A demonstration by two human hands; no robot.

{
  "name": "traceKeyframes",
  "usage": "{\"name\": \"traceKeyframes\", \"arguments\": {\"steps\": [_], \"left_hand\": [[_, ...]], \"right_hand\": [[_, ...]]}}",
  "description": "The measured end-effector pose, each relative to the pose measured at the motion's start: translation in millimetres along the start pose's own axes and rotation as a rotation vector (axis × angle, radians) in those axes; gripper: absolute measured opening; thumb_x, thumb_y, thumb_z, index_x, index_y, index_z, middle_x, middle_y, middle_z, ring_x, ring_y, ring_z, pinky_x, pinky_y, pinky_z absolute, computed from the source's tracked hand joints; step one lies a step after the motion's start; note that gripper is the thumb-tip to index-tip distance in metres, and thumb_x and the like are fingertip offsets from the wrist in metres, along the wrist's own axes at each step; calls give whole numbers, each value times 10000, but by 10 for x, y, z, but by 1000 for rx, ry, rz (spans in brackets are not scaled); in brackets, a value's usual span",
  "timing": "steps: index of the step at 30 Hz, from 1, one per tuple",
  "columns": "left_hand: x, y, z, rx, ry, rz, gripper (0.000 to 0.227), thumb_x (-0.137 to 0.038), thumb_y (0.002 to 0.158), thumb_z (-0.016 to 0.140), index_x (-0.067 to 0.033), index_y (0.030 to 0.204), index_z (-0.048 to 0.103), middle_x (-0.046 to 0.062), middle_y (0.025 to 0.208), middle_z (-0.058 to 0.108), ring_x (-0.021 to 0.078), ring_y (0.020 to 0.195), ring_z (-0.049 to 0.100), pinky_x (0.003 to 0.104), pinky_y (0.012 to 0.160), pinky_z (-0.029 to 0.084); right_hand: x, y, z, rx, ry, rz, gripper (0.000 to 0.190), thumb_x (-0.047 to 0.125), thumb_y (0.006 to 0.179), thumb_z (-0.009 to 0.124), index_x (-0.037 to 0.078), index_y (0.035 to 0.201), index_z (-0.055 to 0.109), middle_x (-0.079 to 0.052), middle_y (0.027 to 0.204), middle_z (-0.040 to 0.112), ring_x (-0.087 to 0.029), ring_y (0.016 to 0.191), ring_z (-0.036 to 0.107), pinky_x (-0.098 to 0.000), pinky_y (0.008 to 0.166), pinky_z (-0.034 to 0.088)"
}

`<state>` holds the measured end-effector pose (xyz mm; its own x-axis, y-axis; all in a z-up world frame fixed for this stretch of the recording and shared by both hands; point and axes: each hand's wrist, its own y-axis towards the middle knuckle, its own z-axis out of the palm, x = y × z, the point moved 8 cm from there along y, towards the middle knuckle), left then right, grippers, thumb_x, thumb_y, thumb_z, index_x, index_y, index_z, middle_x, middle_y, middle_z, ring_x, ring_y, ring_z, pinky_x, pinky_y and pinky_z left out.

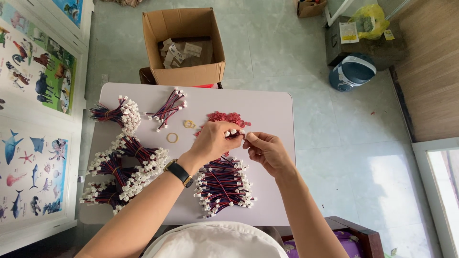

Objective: Attaching small red plastic components to wire bundles in a factory-like setting.

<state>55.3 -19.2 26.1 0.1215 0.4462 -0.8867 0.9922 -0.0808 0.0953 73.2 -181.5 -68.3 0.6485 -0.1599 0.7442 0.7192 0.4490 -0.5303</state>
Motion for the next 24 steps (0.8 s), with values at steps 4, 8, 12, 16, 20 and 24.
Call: {"name": "traceKeyframes", "arguments": {"steps": [4, 8, 12, 16, 20, 24], "left_hand": [[-42, -21, -18, -52, 20, 136, 180, -115, 858, 771, -11, 1004, 767, 105, 830, 774, 130, 691, 739, 278, 616, 578], [26, -44, 62, 32, -59, -14, 170, -129, 888, 752, -56, 1037, 791, 103, 822, 789, 145, 648, 711, 290, 578, 560], [87, -90, 79, -50, -19, 104, 159, -136, 874, 787, -49, 1007, 791, 110, 896, 800, 144, 699, 735, 289, 624, 571], [217, -100, 135, -42, -63, 30, 159, -146, 871, 798, -51, 997, 782, 111, 875, 792, 165, 685, 754, 295, 603, 571], [82, -105, 166, -33, 34, 147, 191, -127, 895, 760, -80, 1080, 768, 119, 928, 781, 212, 748, 757, 318, 624, 577], [222, 21, 211, 105, 233, 121, 193, -128, 915, 670, -92, 1086, 754, 142, 880, 769, 304, 811, 740, 398, 672, 555]], "right_hand": [[26, -13, 3, -3, -29, 3, 229, 240, 956, 708, 11, 945, 725, -59, 784, 691, -96, 628, 566, -245, 581, 492], [25, -7, -11, -2, -68, -2, 217, 216, 954, 716, 0, 935, 718, -62, 767, 678, -97, 632, 569, -246, 590, 488], [-116, 52, -26, -11, 66, -4, 209, 202, 969, 702, -2, 924, 691, -52, 747, 660, -87, 596, 541, -237, 561, 454], [-229, 49, -17, -79, 160, 18, 198, 190, 976, 690, -1, 928, 677, -48, 734, 646, -83, 578, 538, -241, 549, 456], [-196, -88, 67, -137, 160, 31, 206, 217, 969, 665, 14, 937, 677, -36, 742, 666, -82, 574, 546, -230, 531, 445], [-420, -251, 17, -263, -415, -80, 158, 203, 897, 656, 95, 1012, 668, -42, 744, 663, -150, 540, 527, -324, 487, 427]]}}
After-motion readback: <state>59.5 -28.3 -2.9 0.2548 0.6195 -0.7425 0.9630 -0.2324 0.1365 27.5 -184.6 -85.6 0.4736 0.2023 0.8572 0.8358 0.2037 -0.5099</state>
